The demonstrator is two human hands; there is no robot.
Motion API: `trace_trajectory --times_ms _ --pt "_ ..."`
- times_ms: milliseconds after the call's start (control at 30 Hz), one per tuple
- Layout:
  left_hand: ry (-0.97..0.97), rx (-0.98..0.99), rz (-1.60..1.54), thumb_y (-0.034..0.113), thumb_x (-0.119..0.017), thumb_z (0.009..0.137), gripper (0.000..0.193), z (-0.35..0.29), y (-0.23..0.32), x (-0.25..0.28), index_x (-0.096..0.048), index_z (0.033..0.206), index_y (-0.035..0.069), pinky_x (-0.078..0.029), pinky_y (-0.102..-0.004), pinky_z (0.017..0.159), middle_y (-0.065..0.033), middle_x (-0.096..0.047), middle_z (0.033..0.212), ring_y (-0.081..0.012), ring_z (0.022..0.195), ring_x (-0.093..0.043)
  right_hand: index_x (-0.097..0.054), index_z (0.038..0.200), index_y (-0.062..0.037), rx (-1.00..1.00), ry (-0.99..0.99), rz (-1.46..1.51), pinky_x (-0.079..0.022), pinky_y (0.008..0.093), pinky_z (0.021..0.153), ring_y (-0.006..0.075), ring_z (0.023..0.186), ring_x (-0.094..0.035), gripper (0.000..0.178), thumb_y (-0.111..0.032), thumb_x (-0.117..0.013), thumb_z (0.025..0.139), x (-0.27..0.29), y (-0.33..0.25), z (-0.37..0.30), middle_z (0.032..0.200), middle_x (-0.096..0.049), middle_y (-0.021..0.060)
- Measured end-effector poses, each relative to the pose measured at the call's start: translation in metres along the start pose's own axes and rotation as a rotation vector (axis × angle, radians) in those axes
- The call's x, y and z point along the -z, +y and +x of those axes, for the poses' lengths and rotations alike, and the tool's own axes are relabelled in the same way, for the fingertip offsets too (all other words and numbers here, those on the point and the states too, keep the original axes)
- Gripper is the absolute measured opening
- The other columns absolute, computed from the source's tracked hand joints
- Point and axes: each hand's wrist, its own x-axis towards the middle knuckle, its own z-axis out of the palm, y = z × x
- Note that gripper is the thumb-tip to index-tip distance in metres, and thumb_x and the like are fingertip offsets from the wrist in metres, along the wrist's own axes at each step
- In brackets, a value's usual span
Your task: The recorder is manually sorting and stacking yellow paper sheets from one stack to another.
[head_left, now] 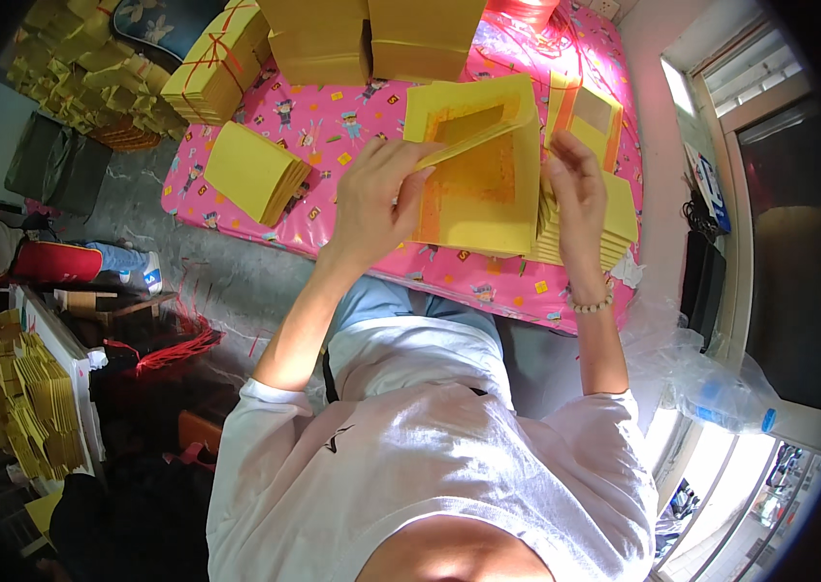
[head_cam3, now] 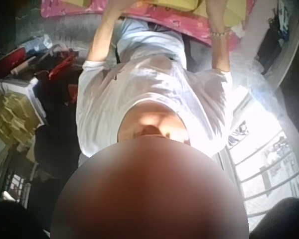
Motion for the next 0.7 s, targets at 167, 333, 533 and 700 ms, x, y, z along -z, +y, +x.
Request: trace_trajectory --times_ms 167,333,533,700 --pt "0.053 0.23 -0.527 0.002 -0.058 0.085 0.02 -0.012 -0.002 0.0 -0.059 0.105 0.001 -0.045 -0.0298 0.07 -0.0083 -0.06 0.086 -0.0196 0.079 -0.058 -0.023 0.141 0.001 -0.004 -0.138 0.086 -0.036 0.0364 0.104 0.0252 0.13 -0.036 0.078 -0.023 -0.07 0.083 -0.012 0.023 0.014 0.139 -0.036 0.0157" --pt "0.051 0.424 -0.948 0.008 -0.058 0.091 0.019 -0.016 0.006 -0.013 -0.055 0.109 -0.001 -0.044 -0.0247 0.079 -0.003 -0.062 0.096 -0.0084 0.091 -0.054 -0.029 0.138 0.0006 -0.118 -0.357 0.337 -0.038 0.0353 0.102 0.0215 0.122 -0.044 0.082 -0.024 -0.077 0.076 -0.022 0.017 0.009 0.132 -0.045 0.0114" --pt "0.018 0.461 -0.833 0.008 -0.06 0.088 0.023 -0.017 -0.011 -0.026 -0.053 0.109 0.001 -0.043 -0.0254 0.085 -0.0068 -0.058 0.107 -0.0119 0.098 -0.054 -0.041 0.13 0.0006 -0.158 -0.464 0.226 -0.044 0.0324 0.096 0.0186 0.112 -0.053 0.071 -0.014 -0.08 0.072 -0.035 0.002 0.006 0.122 -0.055 0.0092" --pt "0.151 0.167 -0.186 0.008 -0.064 0.083 0.035 -0.001 -0.017 -0.026 -0.049 0.113 0.002 -0.043 -0.0298 0.087 -0.0112 -0.053 0.111 -0.0191 0.099 -0.054 -0.048 0.124 0.001 -0.143 -0.427 0.147 -0.046 0.0321 0.093 0.018 0.108 -0.056 0.062 -0.014 -0.079 0.073 -0.039 -0.009 0.009 0.117 -0.059 0.0099"
